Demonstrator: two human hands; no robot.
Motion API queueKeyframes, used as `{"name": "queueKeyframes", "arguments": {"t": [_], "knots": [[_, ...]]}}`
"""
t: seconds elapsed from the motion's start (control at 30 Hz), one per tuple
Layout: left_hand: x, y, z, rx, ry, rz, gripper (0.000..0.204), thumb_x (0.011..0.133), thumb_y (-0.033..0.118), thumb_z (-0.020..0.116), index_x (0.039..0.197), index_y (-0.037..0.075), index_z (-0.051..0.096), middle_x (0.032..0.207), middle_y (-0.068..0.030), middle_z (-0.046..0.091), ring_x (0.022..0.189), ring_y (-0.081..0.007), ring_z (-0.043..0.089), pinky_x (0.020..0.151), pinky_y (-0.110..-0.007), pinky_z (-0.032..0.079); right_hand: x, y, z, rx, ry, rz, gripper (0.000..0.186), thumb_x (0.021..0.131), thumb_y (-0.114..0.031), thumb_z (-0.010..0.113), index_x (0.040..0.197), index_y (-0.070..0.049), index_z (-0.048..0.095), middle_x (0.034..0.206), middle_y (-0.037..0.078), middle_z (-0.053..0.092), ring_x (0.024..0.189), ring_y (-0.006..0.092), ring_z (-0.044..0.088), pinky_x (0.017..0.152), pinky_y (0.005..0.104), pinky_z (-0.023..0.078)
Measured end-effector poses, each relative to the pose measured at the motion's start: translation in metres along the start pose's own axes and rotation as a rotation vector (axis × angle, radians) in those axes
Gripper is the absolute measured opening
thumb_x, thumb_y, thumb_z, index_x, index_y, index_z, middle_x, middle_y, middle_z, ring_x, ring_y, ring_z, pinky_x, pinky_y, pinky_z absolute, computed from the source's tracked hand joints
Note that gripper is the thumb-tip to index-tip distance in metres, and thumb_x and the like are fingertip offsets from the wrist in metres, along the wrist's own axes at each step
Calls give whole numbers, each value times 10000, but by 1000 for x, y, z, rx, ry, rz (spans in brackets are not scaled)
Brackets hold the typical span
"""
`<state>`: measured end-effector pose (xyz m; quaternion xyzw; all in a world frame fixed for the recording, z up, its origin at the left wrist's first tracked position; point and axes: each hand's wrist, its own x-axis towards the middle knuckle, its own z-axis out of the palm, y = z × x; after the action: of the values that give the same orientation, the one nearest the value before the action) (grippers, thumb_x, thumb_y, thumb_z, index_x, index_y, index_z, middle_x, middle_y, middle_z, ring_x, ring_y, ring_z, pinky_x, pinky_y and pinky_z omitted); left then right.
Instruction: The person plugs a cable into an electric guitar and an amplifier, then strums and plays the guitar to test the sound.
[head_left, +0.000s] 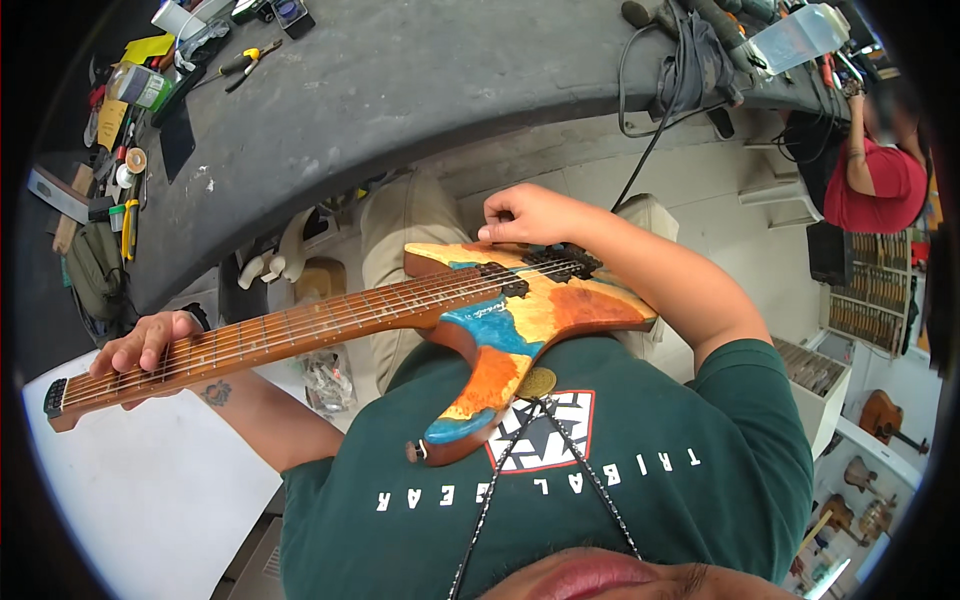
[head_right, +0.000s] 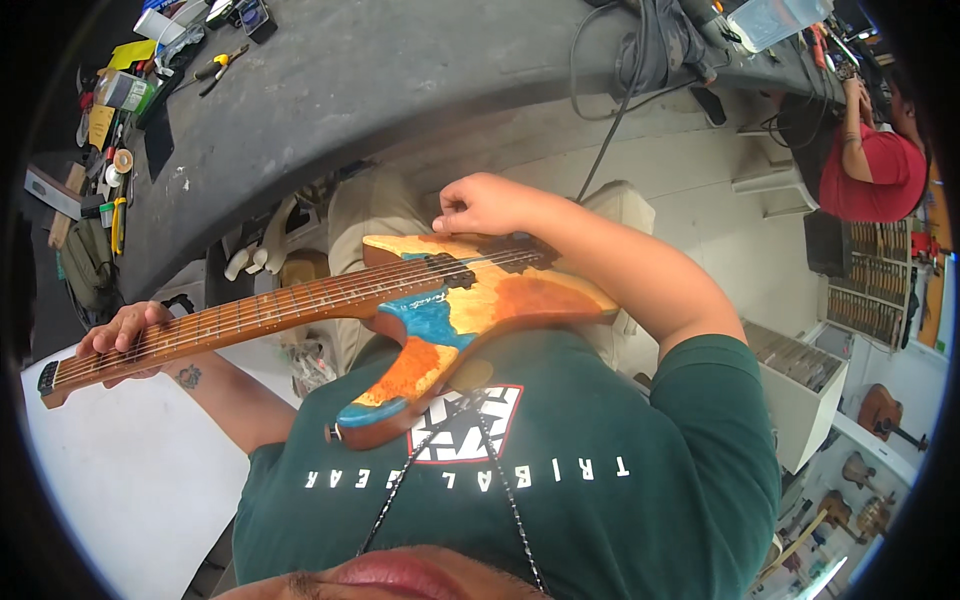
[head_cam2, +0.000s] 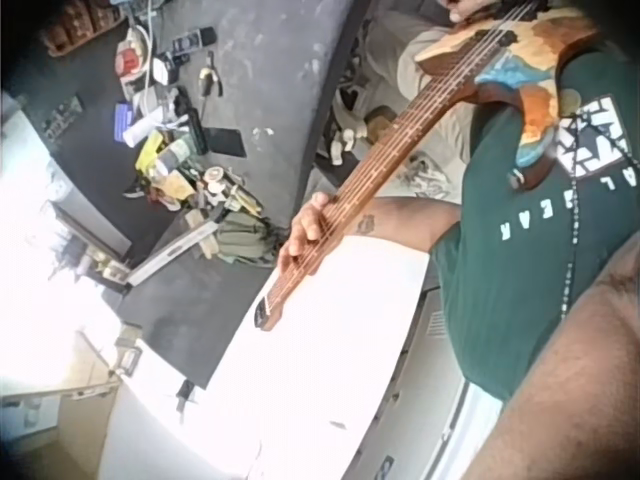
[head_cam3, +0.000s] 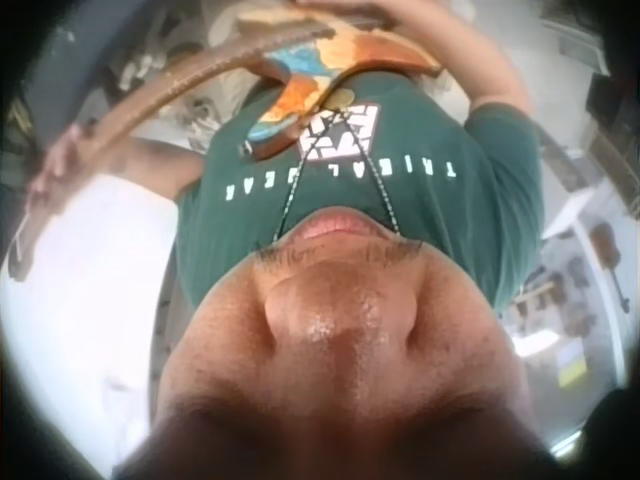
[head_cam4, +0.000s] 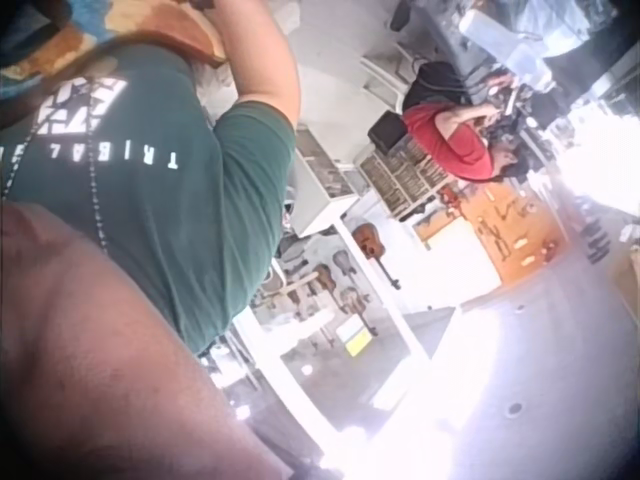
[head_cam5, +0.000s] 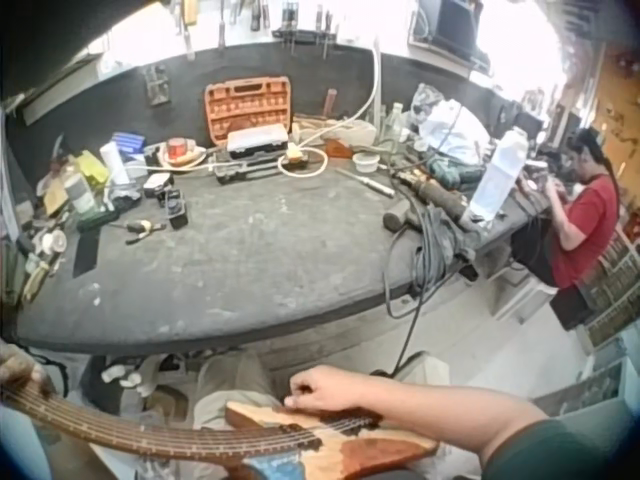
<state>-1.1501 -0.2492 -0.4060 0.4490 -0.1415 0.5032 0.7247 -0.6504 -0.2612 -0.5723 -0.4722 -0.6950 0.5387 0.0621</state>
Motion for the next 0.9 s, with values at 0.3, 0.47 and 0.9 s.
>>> {"name": "queueKeyframes", "arguments": {"t": [0.3, 0.47, 0.9], "knots": [[18, 1, 1, 80, -47, -18, 526, 1026, 330, 688, 1530, 227, 575, 1439, -126, 683, 1231, -373, 696, 1139, -705, 411, -41, -21, -17, -271, 180, 2, 290, 908, -278, 726, 1042, -22, 750, 989, 230, 739, 928, 415, 710, 840, 503, 567], [-6, -103, 53, 371, 297, -136, 846, 817, 491, 883, 1419, -7, 561, 1366, -292, 651, 1249, -374, 672, 1103, -596, 506, -83, -64, -13, -159, 132, -383, 162, 934, -194, 734, 944, -39, 686, 879, 139, 690, 839, 306, 684, 749, 438, 548], [40, -249, 139, 425, 988, -205, 296, 966, 195, 711, 1047, 116, 437, 1084, -221, 752, 1123, -338, 722, 1073, -568, 566, -117, -44, -48, 139, 243, -302, 265, 1042, -276, 662, 981, -18, 673, 838, 78, 652, 802, 165, 590, 770, 371, 503]]}}
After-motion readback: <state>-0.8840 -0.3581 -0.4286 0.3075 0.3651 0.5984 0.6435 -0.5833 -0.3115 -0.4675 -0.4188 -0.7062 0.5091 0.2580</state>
